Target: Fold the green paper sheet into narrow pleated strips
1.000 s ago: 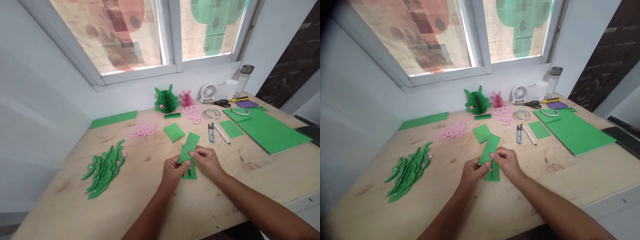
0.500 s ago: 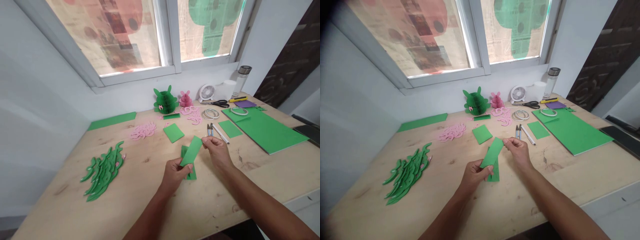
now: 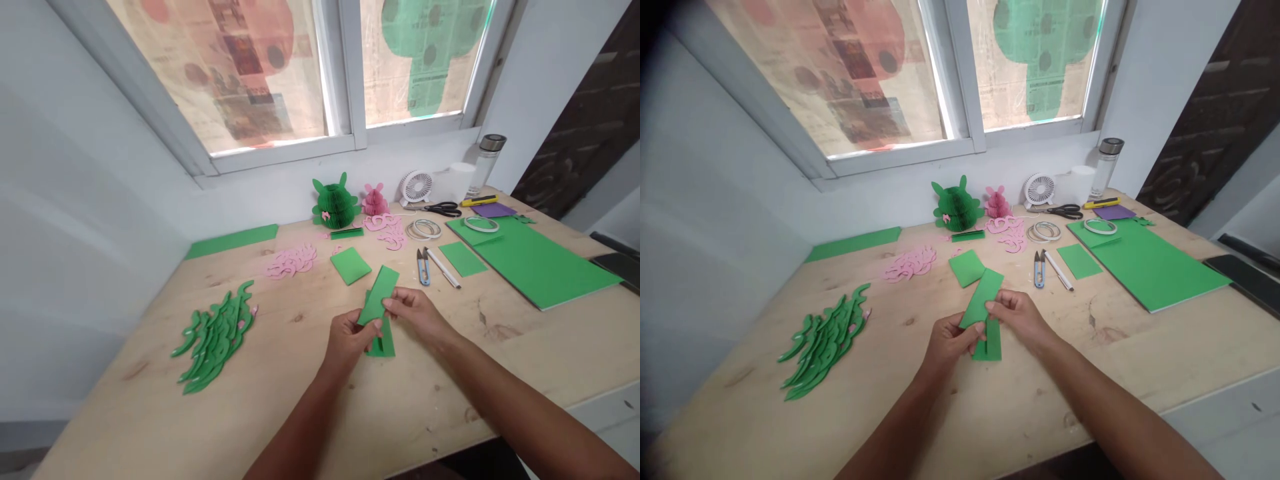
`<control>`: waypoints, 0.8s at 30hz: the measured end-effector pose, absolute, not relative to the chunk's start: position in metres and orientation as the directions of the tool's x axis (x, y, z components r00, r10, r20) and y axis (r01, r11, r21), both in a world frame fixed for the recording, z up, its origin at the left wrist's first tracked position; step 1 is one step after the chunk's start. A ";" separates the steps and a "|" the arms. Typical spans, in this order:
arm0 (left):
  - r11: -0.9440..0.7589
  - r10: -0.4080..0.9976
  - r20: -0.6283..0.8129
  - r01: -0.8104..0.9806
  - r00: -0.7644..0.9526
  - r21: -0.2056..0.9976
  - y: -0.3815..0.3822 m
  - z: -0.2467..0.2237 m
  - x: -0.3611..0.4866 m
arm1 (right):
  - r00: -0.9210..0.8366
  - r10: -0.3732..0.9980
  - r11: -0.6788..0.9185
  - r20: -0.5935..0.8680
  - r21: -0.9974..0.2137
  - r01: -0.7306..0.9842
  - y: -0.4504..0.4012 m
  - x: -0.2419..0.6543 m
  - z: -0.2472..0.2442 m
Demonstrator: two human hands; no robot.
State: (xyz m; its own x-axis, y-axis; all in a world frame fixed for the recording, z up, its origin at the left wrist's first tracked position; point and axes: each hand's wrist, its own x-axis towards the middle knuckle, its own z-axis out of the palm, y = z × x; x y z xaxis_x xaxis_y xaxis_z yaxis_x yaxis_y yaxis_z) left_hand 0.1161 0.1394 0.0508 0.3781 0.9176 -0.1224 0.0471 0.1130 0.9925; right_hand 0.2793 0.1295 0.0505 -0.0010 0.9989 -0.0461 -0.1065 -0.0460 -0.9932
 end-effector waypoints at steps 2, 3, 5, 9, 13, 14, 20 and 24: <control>0.078 0.924 -0.089 0.046 0.371 0.996 0.140 0.050 0.115 | 0.037 0.999 -0.036 -0.039 -0.996 -0.079 0.131 0.282 0.051; 0.048 0.938 -0.059 0.041 0.340 0.998 0.142 0.050 0.113 | 0.061 0.998 -0.029 -0.034 -0.997 -0.077 0.132 0.285 0.052; -0.048 0.971 0.032 0.066 0.239 0.997 0.145 0.048 0.110 | 0.082 0.996 -0.025 -0.031 -0.997 -0.073 0.135 0.293 0.054; -0.301 0.948 0.253 0.284 0.194 0.910 0.150 0.039 0.106 | -0.019 0.998 -0.057 -0.059 -0.994 0.091 0.139 0.309 0.056; -0.472 0.877 0.379 0.381 0.296 0.795 0.153 0.027 0.107 | -0.138 0.983 -0.080 -0.121 -0.959 0.273 0.140 0.314 0.048; -0.495 0.864 0.390 0.395 0.319 0.774 0.154 0.025 0.107 | -0.163 0.977 -0.083 -0.136 -0.952 0.295 0.140 0.313 0.046; -0.511 0.853 0.331 0.517 0.403 0.687 0.154 0.020 0.109 | -0.239 0.952 -0.057 -0.191 -0.878 0.475 0.137 0.307 0.039; -0.512 0.853 0.321 0.547 0.411 0.662 0.153 0.018 0.111 | -0.240 0.953 -0.001 -0.183 -0.796 0.605 0.133 0.305 0.043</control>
